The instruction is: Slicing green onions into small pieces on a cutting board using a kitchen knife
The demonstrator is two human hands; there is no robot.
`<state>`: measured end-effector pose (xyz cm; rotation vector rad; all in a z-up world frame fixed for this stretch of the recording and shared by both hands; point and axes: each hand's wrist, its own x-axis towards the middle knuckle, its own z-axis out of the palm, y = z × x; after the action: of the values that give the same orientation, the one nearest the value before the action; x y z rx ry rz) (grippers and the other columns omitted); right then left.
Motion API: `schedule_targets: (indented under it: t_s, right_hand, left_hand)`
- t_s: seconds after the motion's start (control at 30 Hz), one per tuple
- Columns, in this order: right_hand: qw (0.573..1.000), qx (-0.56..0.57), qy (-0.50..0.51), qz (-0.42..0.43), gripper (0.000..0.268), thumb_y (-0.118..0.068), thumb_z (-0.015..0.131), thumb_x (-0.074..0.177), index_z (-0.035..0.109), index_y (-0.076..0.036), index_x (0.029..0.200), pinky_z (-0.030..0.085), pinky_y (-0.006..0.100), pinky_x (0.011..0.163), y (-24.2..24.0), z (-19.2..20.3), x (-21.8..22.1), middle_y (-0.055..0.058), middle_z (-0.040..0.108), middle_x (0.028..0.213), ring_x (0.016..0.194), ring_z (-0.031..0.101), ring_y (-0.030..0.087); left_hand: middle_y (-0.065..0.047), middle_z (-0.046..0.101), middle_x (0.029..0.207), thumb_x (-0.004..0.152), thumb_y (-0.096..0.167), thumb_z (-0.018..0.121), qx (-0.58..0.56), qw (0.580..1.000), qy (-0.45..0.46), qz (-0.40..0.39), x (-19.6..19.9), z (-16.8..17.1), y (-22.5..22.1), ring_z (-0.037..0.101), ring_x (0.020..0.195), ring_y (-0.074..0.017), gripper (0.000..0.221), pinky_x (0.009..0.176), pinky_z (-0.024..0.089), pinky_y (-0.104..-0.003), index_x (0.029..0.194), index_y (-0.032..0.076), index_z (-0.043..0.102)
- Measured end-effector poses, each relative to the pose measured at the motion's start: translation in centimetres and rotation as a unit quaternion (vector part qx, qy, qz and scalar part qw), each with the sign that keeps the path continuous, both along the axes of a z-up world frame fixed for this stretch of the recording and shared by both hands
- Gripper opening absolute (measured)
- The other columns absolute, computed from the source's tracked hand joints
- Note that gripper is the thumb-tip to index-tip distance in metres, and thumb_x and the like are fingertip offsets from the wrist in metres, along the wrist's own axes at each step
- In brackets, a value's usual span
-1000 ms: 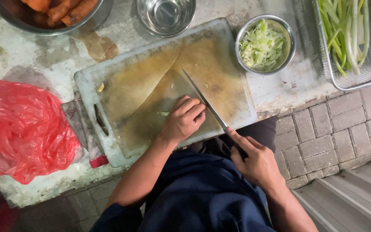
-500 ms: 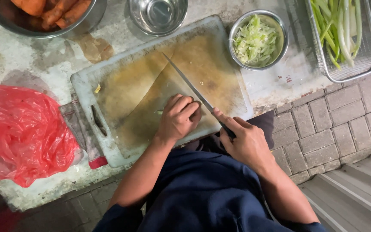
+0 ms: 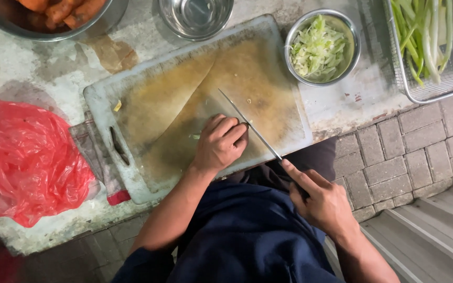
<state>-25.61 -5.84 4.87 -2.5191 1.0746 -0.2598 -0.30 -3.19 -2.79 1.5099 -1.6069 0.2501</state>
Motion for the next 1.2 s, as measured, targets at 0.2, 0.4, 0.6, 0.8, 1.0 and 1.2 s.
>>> schedule_targets:
  t_s: [0.2,0.4,0.6,0.8,1.0,1.2]
  right_hand:
    - [0.994,0.043,0.087,0.043,0.057,-0.023,0.064,0.085,0.053,-0.029,0.140,0.049,0.040,0.039,0.9,-0.1,-4.0,-0.003,0.050,0.069,0.045,0.050,0.027]
    - [0.993,0.098,0.054,0.029,0.057,-0.020,0.062,0.085,0.053,-0.027,0.141,0.052,0.040,0.045,0.8,-0.6,-3.7,-0.003,0.054,0.071,0.047,0.053,0.028]
    - [1.000,-0.003,-0.019,0.004,0.048,-0.022,0.065,0.077,0.070,-0.031,0.123,0.056,0.047,0.046,-0.1,-1.0,1.5,0.001,0.066,0.072,0.051,0.066,0.032]
    - [0.999,-0.037,-0.005,0.016,0.047,-0.023,0.061,0.078,0.069,-0.035,0.123,0.057,0.043,0.048,-1.6,0.5,7.1,-0.002,0.065,0.072,0.051,0.066,0.029]
    - [0.999,-0.014,-0.036,0.017,0.043,-0.025,0.058,0.083,0.067,-0.035,0.124,0.056,0.049,0.051,-3.2,0.0,9.4,0.002,0.064,0.072,0.056,0.066,0.036]
    - [1.000,-0.002,-0.013,0.020,0.047,-0.026,0.059,0.080,0.066,-0.037,0.125,0.055,0.046,0.050,-2.7,0.0,7.2,0.000,0.065,0.074,0.055,0.066,0.034]
  left_hand:
    - [-0.004,0.050,0.073,0.075,-0.011,0.065,0.054,0.998,-0.013,-0.031,0.3,2.3,0.3,0.045,0.064,-0.0195,0.017,0.063,0.044,-0.029,0.073,0.005,0.059]
    - [-0.006,0.054,0.076,0.078,-0.011,0.066,0.051,0.998,-0.001,-0.039,0.3,2.5,0.3,0.048,0.065,-0.0198,0.016,0.065,0.045,-0.030,0.074,0.003,0.061]
    - [-0.005,0.052,0.073,0.073,-0.003,0.062,-0.006,1.000,0.015,-0.004,-0.1,-0.8,0.1,0.055,0.058,-0.0229,0.013,0.059,0.049,-0.030,0.076,0.010,0.063]
    - [-0.003,0.047,0.067,0.076,0.001,0.065,0.013,0.999,0.014,-0.030,0.2,0.6,0.3,0.052,0.057,-0.0237,0.016,0.057,0.048,-0.032,0.067,0.010,0.056]
    - [-0.006,0.048,0.069,0.071,0.003,0.072,0.010,0.999,0.029,-0.027,0.0,1.4,0.4,0.056,0.059,-0.0266,0.011,0.057,0.050,-0.036,0.075,0.007,0.062]
    - [-0.004,0.049,0.069,0.075,0.002,0.068,0.008,0.999,0.028,-0.014,0.2,1.3,0.3,0.054,0.059,-0.0245,0.013,0.057,0.049,-0.033,0.069,0.009,0.058]
